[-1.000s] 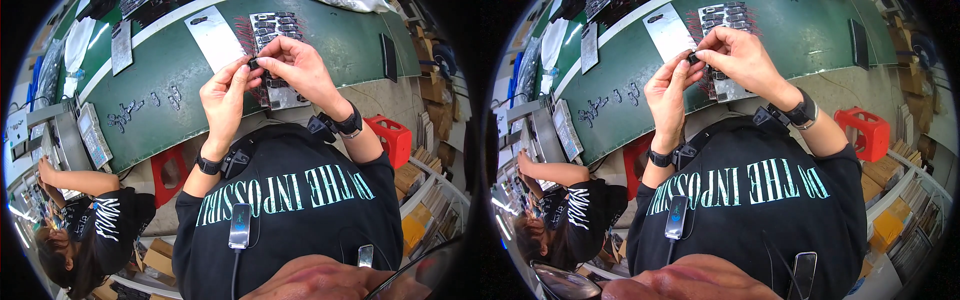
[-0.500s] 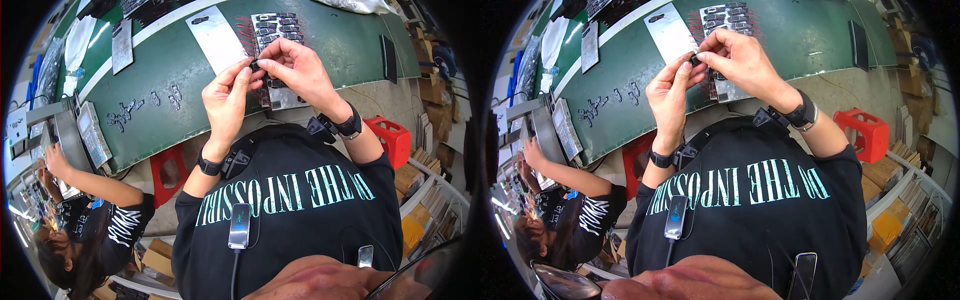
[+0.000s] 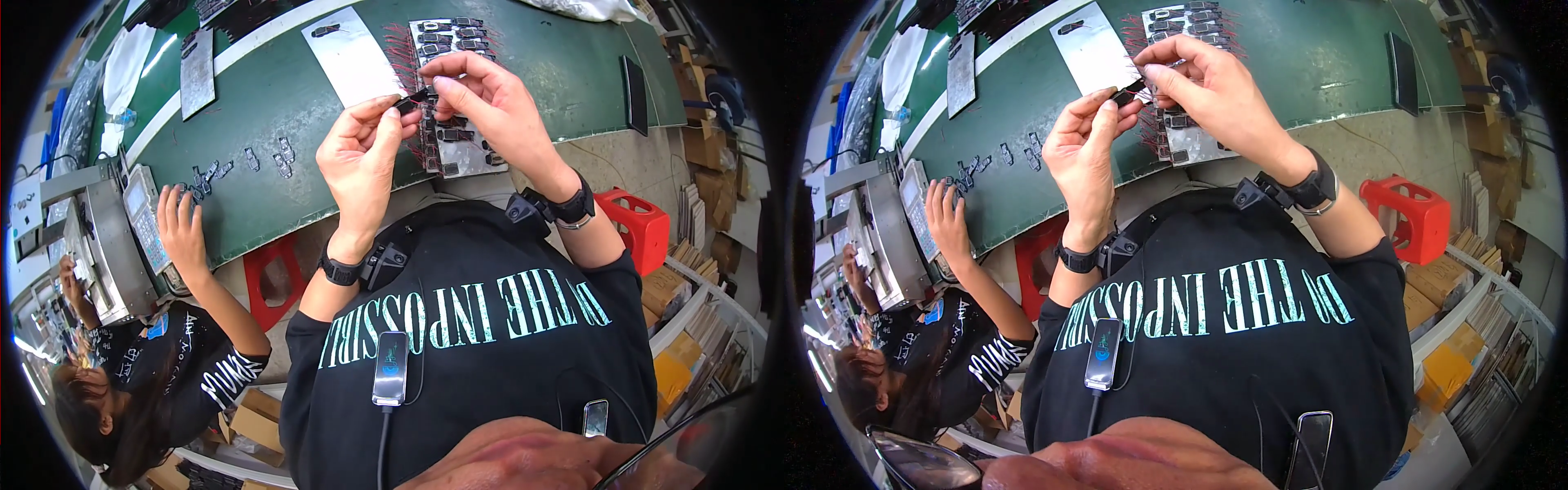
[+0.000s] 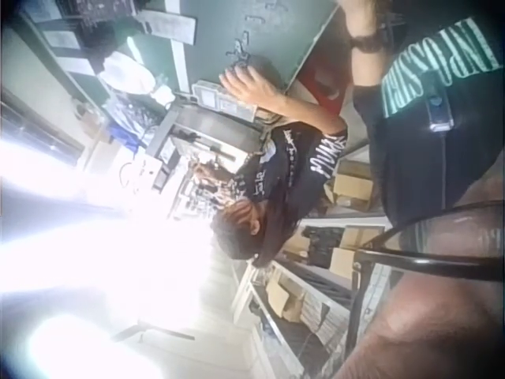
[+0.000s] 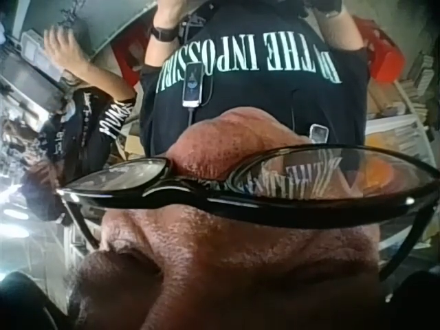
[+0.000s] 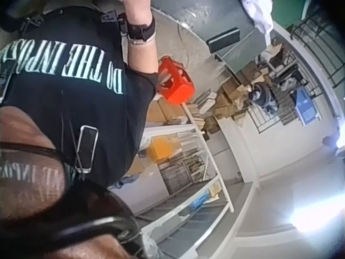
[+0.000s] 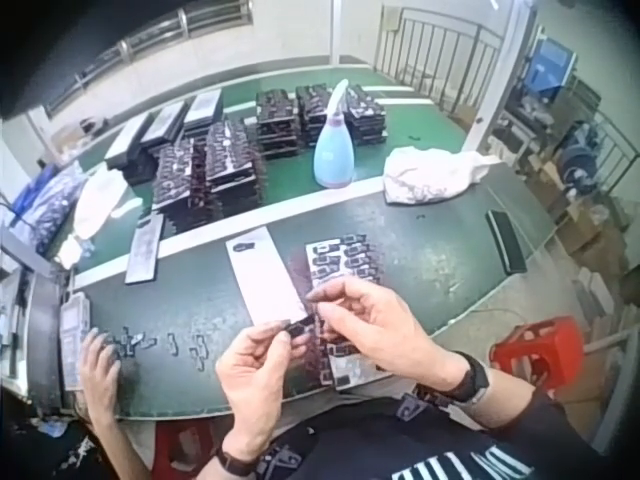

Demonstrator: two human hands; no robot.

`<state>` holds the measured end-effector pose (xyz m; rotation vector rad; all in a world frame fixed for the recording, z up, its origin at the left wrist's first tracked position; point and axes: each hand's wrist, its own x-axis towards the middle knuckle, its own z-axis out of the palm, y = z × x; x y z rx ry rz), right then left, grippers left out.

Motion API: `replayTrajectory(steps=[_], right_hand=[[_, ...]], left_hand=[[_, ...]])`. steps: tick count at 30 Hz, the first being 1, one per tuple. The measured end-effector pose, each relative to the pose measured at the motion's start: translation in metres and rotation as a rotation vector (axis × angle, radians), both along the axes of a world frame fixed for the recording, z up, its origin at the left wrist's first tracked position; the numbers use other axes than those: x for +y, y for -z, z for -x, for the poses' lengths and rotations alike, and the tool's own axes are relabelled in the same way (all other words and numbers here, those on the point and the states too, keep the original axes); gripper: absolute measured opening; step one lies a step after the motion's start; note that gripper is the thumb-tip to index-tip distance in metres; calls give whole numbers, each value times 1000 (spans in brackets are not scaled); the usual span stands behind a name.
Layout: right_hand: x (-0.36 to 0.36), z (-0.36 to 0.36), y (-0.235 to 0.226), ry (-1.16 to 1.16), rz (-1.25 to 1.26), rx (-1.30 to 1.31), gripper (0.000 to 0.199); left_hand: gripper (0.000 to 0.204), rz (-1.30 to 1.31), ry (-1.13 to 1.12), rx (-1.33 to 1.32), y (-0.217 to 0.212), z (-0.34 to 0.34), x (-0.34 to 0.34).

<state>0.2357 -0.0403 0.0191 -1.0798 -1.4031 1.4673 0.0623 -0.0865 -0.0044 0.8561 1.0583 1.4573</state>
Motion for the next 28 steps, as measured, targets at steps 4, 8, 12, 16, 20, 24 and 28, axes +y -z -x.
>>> replayTrajectory(steps=[4, 8, 12, 16, 20, 24, 28], right_hand=[[-4, 5, -7, -102, 33, 3, 21], [-3, 4, 2, -125, -2, -39, 18], [-6, 6, 6, -106, -35, -118, 17], [-8, 10, -5, -90, -68, -238, 17], [-14, 17, -7, -84, -346, -475, 16], [-22, 23, -4, 1, -541, -569, 13], [-29, 25, 5, 14, -447, -496, 13]], left_hand=[[17, -1, 11, -17, 0, -1, -2], [20, -40, 9, 30, -1, -1, -6], [23, 27, 52, 6, -5, 5, -7], [25, 88, 104, -35, -7, 9, -7], [22, 37, 74, 9, -2, 5, -9], [20, -106, -41, 309, 11, 1, -12], [19, -206, -58, 449, 20, 5, -14]])
